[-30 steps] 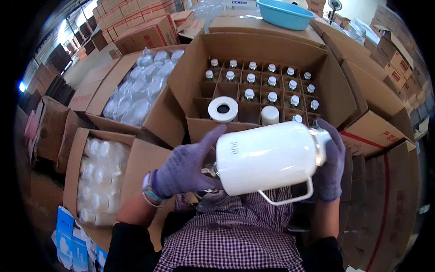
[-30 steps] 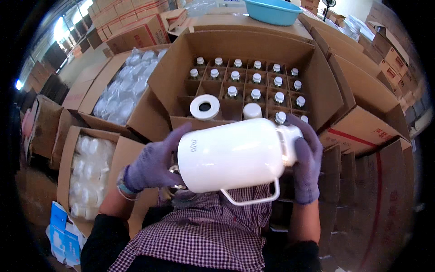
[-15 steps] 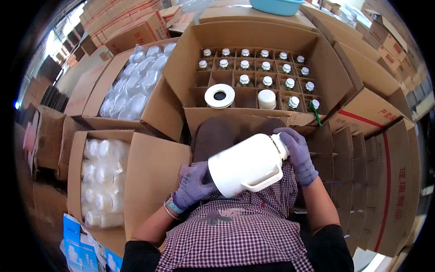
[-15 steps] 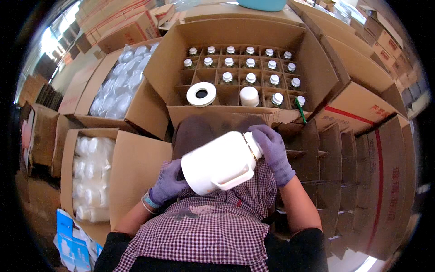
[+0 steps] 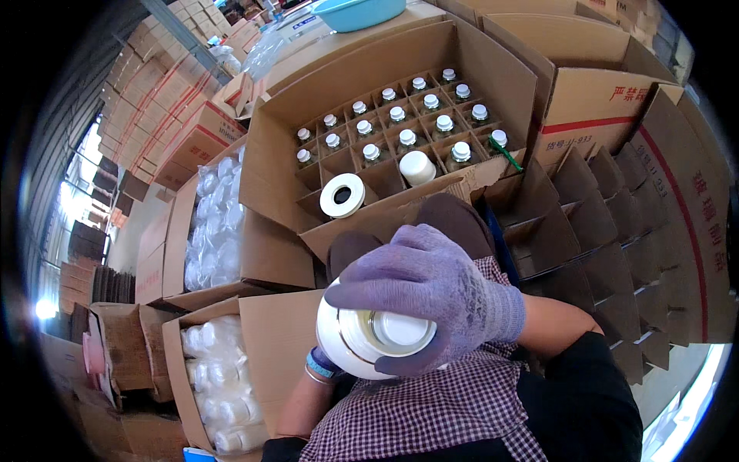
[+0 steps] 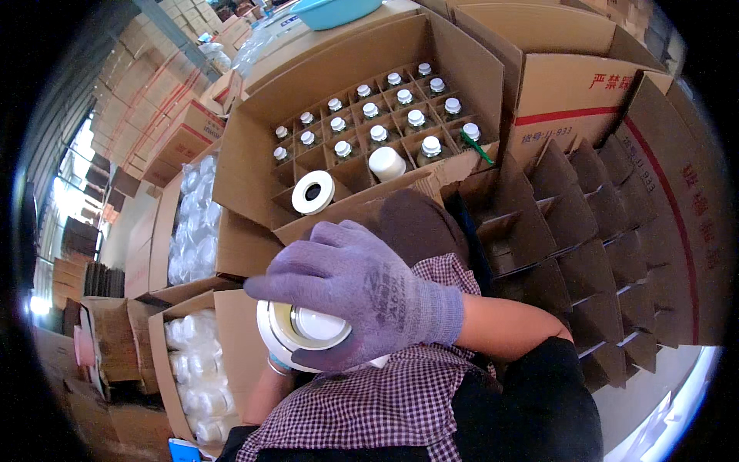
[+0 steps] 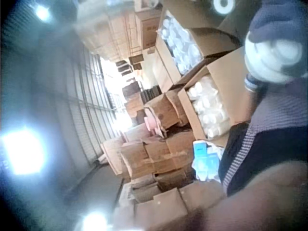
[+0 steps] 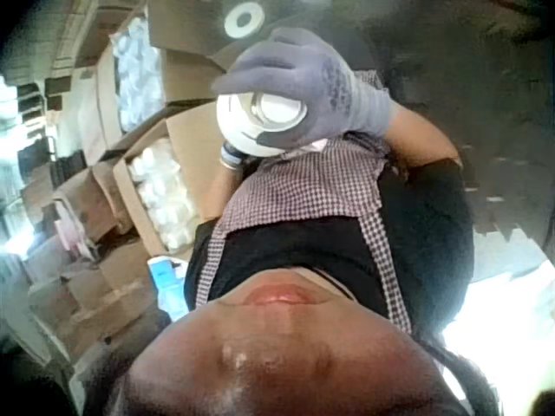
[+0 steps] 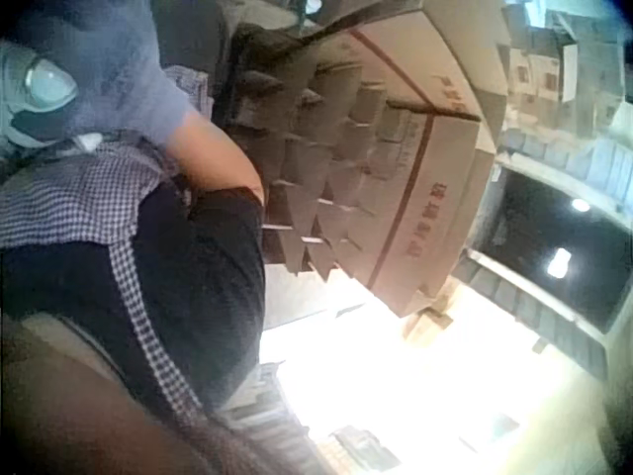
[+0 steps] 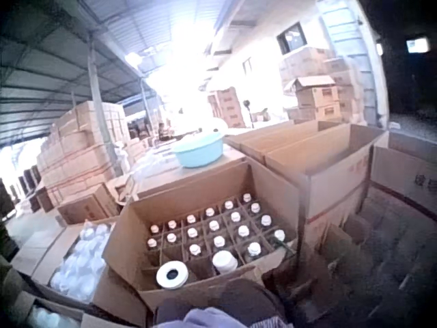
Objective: The person sits on the floor in a warehouse and repeatedly packs white thermos flasks into a cardboard box. They pick up a flask, insert a white circular seal into the opening, place the flask into a plastic bag, and then set the bagged flask into a compartment in the box.
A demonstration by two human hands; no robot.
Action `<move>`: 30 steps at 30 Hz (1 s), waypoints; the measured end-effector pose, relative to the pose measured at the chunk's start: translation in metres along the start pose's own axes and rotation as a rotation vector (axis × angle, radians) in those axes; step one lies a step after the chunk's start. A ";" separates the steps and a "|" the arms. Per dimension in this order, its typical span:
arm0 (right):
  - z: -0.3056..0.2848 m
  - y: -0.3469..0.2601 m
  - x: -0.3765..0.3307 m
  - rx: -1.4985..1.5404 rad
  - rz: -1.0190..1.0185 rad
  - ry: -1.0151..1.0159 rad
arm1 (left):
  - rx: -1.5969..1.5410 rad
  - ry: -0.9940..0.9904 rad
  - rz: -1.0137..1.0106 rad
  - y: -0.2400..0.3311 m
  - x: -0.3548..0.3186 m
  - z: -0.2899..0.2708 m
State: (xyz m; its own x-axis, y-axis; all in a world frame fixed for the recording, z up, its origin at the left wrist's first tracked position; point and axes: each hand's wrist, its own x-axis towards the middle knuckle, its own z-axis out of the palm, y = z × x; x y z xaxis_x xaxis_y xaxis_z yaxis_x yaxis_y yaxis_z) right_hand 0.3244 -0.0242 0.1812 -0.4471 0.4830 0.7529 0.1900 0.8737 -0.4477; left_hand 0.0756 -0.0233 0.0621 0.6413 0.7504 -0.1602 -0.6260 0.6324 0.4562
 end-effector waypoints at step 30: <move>0.036 -0.004 -0.010 0.337 0.180 0.152 | -0.059 0.077 0.207 -0.025 -0.007 -0.008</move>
State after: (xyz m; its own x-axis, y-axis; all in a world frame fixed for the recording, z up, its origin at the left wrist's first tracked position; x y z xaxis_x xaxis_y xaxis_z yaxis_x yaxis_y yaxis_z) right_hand 0.2972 -0.0343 0.1578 -0.2939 0.6512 0.6997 -0.0546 0.7194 -0.6925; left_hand 0.0828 -0.0430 0.0455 0.4624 0.8762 -0.1362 -0.7669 0.4723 0.4346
